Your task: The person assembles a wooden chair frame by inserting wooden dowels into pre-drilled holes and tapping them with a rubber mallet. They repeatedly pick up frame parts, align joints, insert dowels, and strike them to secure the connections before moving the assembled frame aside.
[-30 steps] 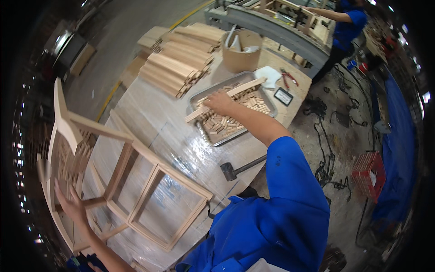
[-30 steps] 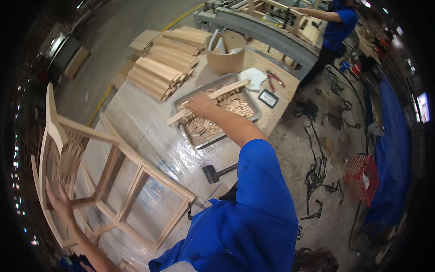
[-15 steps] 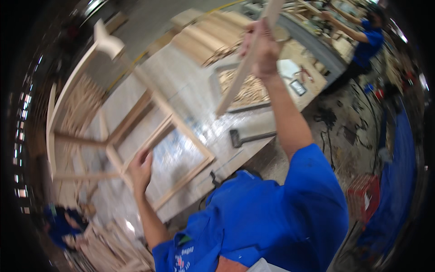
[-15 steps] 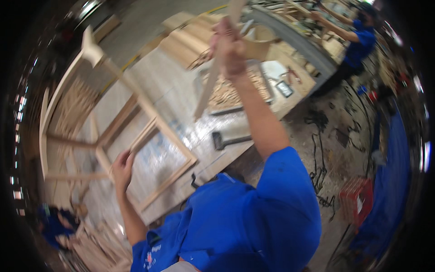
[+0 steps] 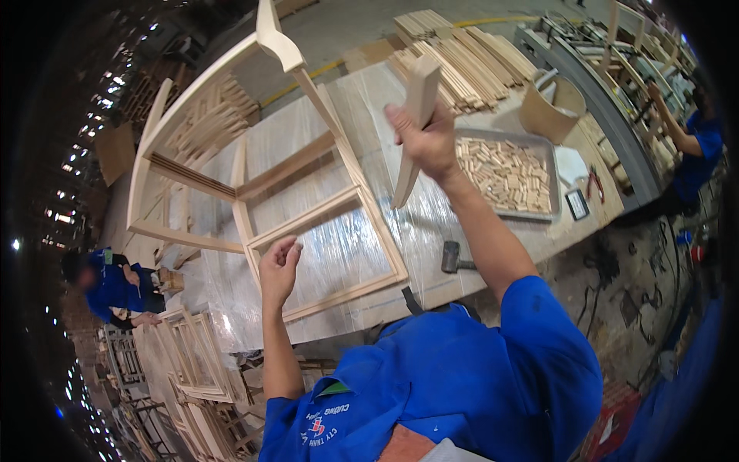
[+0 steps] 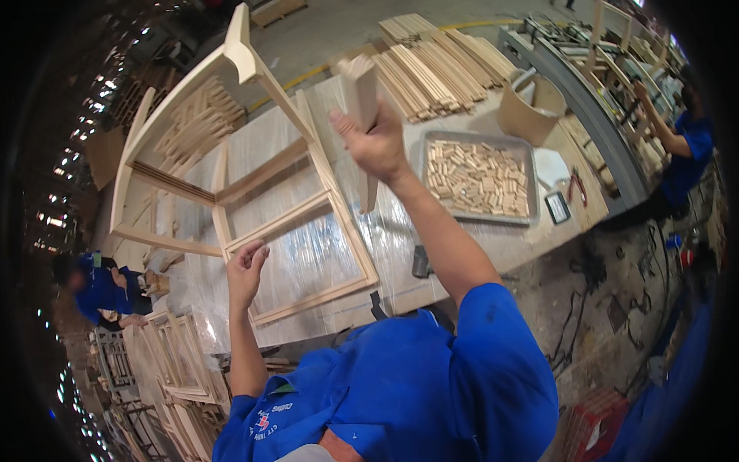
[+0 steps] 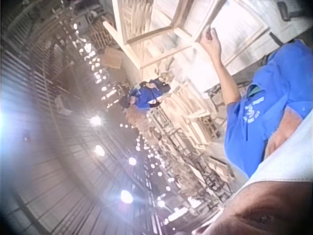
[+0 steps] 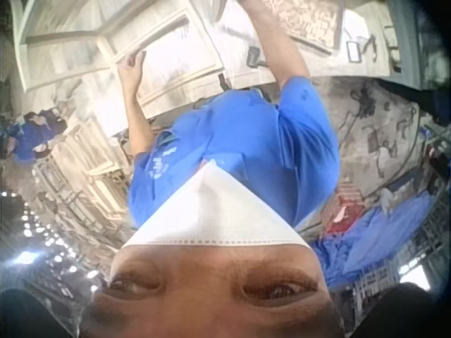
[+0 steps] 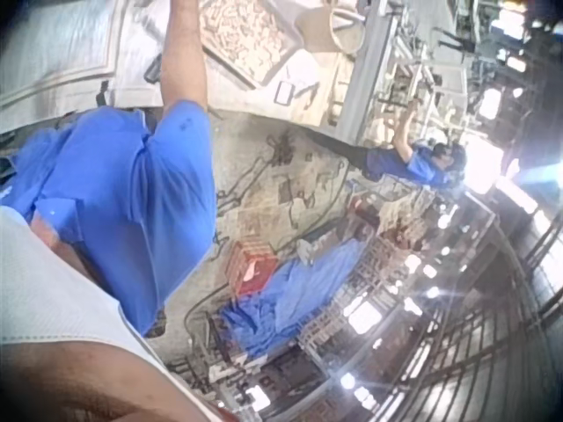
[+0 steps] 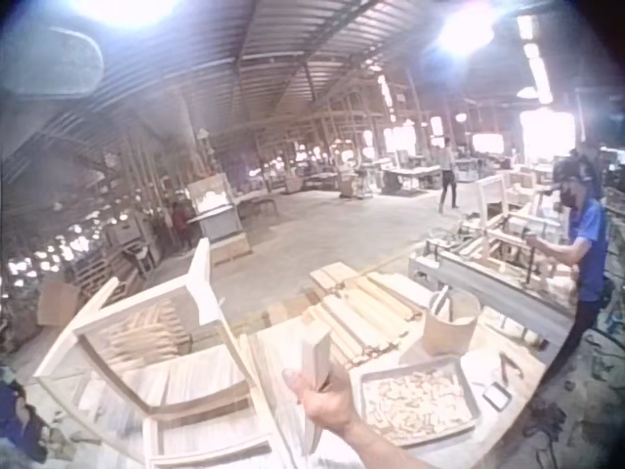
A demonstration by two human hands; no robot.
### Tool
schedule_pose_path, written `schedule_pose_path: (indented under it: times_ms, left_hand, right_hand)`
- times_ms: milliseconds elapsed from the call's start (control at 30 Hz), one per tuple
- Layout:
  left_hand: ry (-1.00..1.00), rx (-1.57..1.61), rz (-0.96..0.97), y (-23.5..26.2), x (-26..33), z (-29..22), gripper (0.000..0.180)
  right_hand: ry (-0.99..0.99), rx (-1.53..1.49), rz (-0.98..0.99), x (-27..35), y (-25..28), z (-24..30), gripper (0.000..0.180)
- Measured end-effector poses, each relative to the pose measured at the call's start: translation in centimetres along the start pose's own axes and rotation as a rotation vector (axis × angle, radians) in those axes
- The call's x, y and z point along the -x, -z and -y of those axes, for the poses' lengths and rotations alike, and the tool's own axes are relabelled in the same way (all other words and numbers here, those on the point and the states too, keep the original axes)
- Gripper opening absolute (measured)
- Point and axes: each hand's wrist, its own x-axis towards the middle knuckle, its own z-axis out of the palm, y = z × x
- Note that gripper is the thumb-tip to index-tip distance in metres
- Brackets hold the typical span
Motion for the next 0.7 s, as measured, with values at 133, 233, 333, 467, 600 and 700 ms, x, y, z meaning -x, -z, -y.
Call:
schedule_pose_path:
  times_ms: [133, 233, 333, 467, 600, 700]
  left_hand:
    - [-0.278, 0.027, -0.098, -2.1, -5.5, -9.0, 0.046]
    - [-0.494, -0.247, -0.209, -3.8, -8.2, -17.1, 0.071]
    - [-0.774, -0.460, -0.278, -4.7, -12.2, -21.0, 0.094]
    - [-1.026, -0.558, -0.235, -5.1, -18.1, -23.3, 0.116]
    - [-1.065, -0.608, -0.169, -5.2, -22.2, -22.7, 0.121]
    - [-1.121, -0.702, -0.146, -5.3, -23.8, -22.3, 0.120]
  right_hand:
    - [0.153, 0.118, 0.133, -2.3, -2.8, -4.7, 0.021]
    - [0.244, 0.240, 0.193, -3.9, -4.9, -7.9, 0.025]
    - [0.413, 0.307, 0.192, -5.5, -6.8, -10.4, 0.029]
    - [0.454, 0.306, 0.169, -7.6, -8.3, -12.5, 0.032]
    - [0.465, 0.284, 0.176, -8.3, -8.9, -13.9, 0.032]
    - [0.480, 0.280, 0.189, -8.6, -9.0, -13.8, 0.035]
